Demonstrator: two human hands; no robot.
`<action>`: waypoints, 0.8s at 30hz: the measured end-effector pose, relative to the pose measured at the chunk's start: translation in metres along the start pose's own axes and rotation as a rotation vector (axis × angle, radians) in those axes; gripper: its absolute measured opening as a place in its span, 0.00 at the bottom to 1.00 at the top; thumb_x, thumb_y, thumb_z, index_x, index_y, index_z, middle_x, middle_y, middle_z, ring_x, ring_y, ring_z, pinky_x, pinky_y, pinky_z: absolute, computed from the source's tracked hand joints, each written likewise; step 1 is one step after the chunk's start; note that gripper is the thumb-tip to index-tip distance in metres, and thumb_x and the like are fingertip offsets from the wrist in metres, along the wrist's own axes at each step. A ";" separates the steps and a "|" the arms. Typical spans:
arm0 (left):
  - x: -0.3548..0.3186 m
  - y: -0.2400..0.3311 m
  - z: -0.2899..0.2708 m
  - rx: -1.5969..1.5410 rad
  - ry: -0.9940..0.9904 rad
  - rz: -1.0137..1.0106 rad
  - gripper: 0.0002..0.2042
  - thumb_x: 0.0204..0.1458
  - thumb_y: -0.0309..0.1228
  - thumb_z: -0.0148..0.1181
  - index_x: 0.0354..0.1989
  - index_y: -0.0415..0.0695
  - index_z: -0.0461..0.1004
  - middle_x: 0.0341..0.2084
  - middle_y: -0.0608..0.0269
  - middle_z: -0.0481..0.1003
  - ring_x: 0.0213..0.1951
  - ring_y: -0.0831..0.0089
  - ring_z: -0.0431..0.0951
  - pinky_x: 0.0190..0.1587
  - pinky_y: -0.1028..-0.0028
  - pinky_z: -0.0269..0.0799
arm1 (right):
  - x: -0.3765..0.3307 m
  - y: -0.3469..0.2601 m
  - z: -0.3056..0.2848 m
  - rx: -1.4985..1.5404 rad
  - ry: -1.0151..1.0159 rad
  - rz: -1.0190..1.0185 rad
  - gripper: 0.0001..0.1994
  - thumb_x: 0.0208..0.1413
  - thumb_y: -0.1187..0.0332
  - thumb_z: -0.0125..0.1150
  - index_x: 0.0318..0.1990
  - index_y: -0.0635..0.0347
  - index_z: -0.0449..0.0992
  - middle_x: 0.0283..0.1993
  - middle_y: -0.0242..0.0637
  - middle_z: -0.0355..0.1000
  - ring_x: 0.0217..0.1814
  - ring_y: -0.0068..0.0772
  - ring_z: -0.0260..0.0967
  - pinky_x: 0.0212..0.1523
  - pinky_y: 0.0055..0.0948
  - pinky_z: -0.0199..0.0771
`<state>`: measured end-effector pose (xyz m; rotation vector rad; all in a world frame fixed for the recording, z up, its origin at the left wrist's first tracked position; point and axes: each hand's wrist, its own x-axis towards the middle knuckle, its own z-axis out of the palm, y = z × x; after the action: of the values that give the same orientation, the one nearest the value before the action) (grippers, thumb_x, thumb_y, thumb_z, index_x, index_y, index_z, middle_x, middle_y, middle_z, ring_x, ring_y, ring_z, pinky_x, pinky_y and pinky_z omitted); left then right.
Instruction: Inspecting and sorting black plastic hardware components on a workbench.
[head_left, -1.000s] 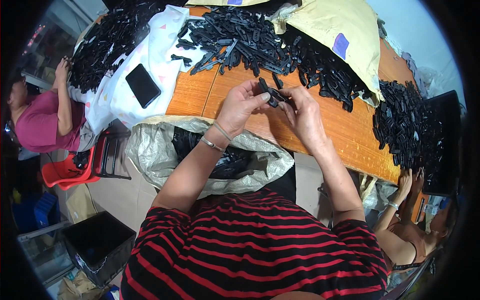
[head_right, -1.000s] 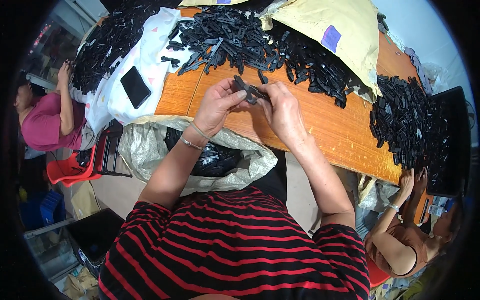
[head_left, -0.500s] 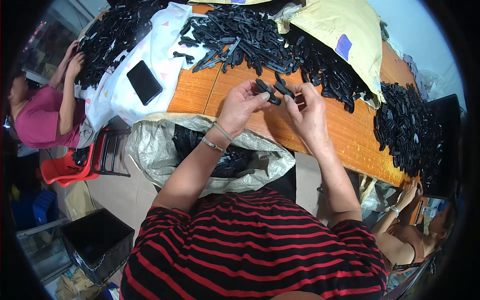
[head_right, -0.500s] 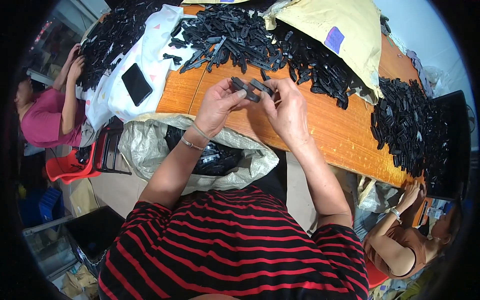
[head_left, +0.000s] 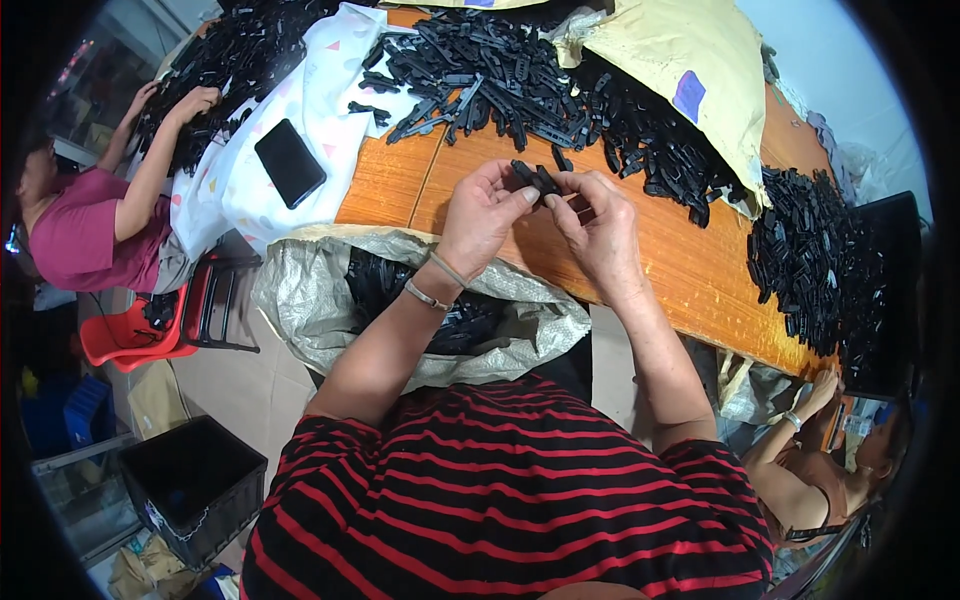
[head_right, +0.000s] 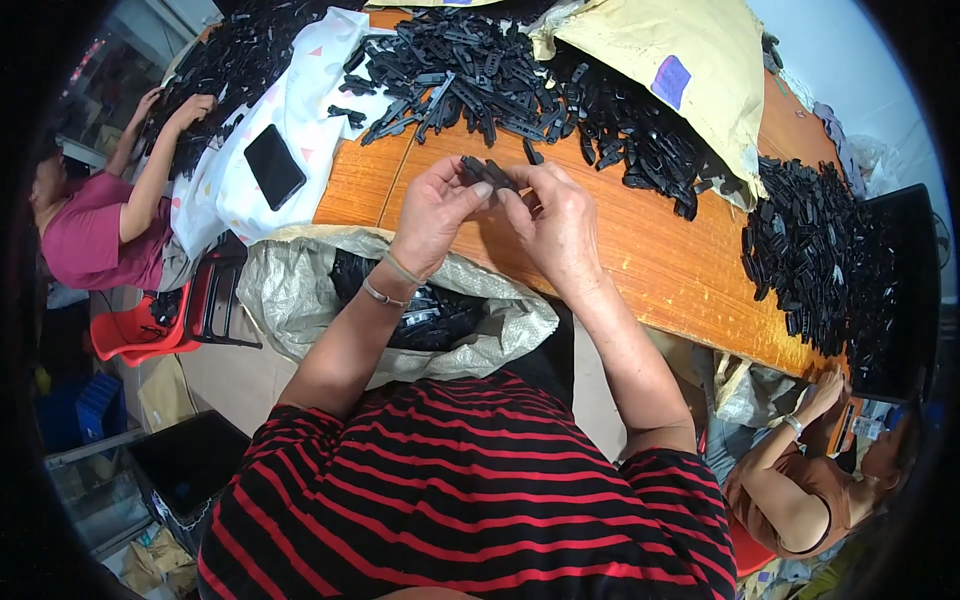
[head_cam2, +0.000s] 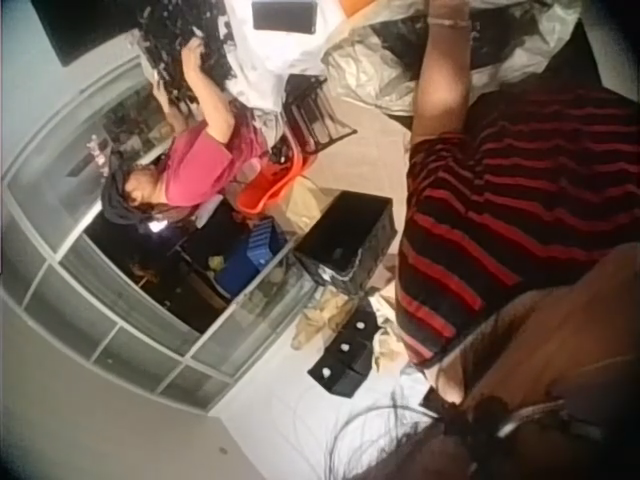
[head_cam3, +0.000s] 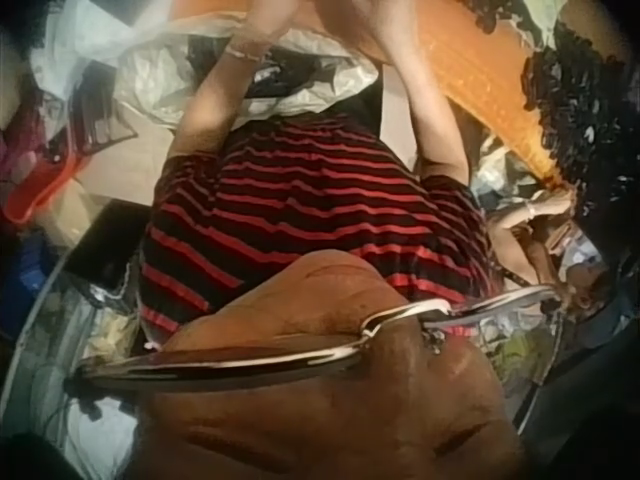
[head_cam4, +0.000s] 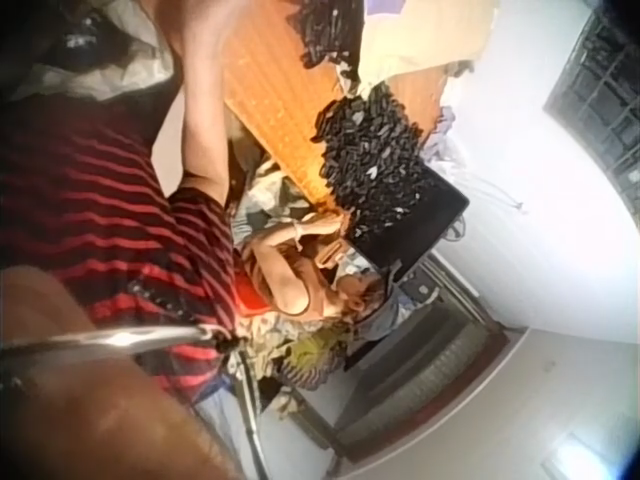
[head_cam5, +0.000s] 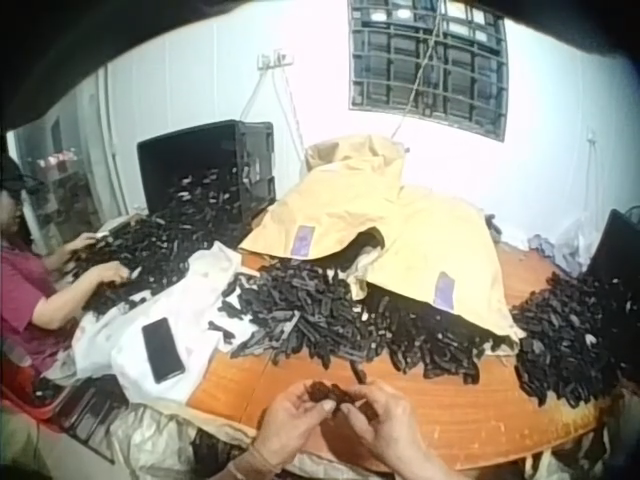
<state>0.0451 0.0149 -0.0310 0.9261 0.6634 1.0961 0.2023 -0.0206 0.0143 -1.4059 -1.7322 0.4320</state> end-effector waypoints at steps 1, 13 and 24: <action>0.000 0.001 0.001 0.024 -0.008 0.014 0.11 0.55 0.19 0.57 0.46 0.37 0.69 0.38 0.65 0.75 0.39 0.82 0.76 0.42 0.82 0.74 | 0.000 0.001 0.000 -0.003 0.003 -0.003 0.10 0.49 0.75 0.66 0.40 0.63 0.78 0.30 0.40 0.73 0.25 0.31 0.73 0.26 0.27 0.73; -0.020 0.023 0.027 0.202 0.035 0.324 0.16 0.55 0.18 0.56 0.53 0.34 0.66 0.42 0.60 0.74 0.43 0.78 0.76 0.48 0.78 0.73 | -0.001 -0.017 0.003 0.030 0.038 -0.056 0.15 0.48 0.80 0.66 0.45 0.63 0.75 0.39 0.36 0.72 0.35 0.26 0.72 0.34 0.23 0.75; -0.028 0.042 0.027 0.312 -0.047 0.344 0.12 0.56 0.18 0.55 0.48 0.36 0.69 0.41 0.62 0.75 0.43 0.79 0.75 0.48 0.79 0.71 | -0.005 -0.006 0.018 0.484 -0.036 0.115 0.13 0.53 0.76 0.65 0.45 0.65 0.70 0.39 0.30 0.72 0.40 0.16 0.69 0.42 0.19 0.73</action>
<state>0.0396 -0.0122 0.0193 1.3674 0.6618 1.2906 0.1847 -0.0231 0.0066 -1.1493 -1.4487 0.8787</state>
